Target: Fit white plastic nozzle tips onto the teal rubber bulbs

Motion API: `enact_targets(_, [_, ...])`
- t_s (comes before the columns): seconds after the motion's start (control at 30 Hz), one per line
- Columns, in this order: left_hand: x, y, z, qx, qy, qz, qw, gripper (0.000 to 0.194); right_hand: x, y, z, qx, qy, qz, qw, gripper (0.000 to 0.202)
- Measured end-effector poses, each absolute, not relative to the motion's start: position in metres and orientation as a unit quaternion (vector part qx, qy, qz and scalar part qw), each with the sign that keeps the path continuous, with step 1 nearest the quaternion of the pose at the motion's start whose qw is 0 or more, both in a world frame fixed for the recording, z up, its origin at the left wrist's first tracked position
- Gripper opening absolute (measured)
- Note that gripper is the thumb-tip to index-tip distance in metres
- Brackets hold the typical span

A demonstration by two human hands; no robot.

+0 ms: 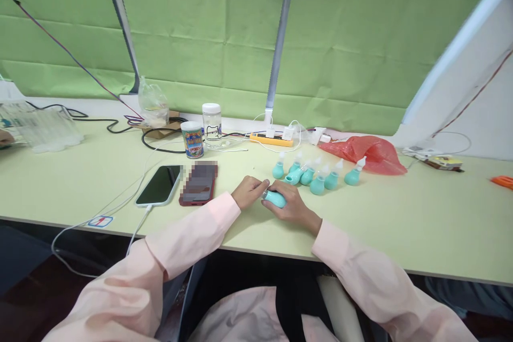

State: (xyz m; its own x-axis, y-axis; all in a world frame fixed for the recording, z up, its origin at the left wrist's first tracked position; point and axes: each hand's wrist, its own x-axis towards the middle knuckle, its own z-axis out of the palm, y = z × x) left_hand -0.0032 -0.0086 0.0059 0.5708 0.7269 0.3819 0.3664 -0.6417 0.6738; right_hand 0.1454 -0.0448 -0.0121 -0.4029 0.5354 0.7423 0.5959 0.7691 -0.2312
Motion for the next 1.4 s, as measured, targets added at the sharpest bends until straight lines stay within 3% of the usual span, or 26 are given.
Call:
enact_targets(0.23, [-0.002, -0.008, 0.005, 0.814, 0.318, 0.344, 0.343, 0.046, 0.145, -0.046, -0.012, -0.338, -0.838, -0.016, 0.428, 0.017])
enact_targets(0.63, [0.001, -0.008, 0.007, 0.671, 0.302, 0.304, 0.606, 0.043, 0.144, -0.047, -0.015, -0.319, -0.840, 0.009, 0.439, 0.017])
enact_targets(1.13, [-0.001, -0.007, 0.010, 0.604, 0.268, 0.244, 0.710, 0.044, 0.145, -0.052, -0.011, -0.317, -0.851, 0.041, 0.417, 0.011])
enact_targets(1.27, [-0.010, -0.004, 0.022, 0.628, 0.250, 0.298, 0.674, 0.045, 0.148, -0.052, -0.009, -0.329, -0.837, 0.015, 0.437, 0.011])
enact_targets(1.4, [-0.019, -0.001, 0.031, 0.658, 0.338, 0.466, 0.485, 0.043, 0.148, -0.050, -0.008, -0.345, -0.817, -0.009, 0.462, 0.011])
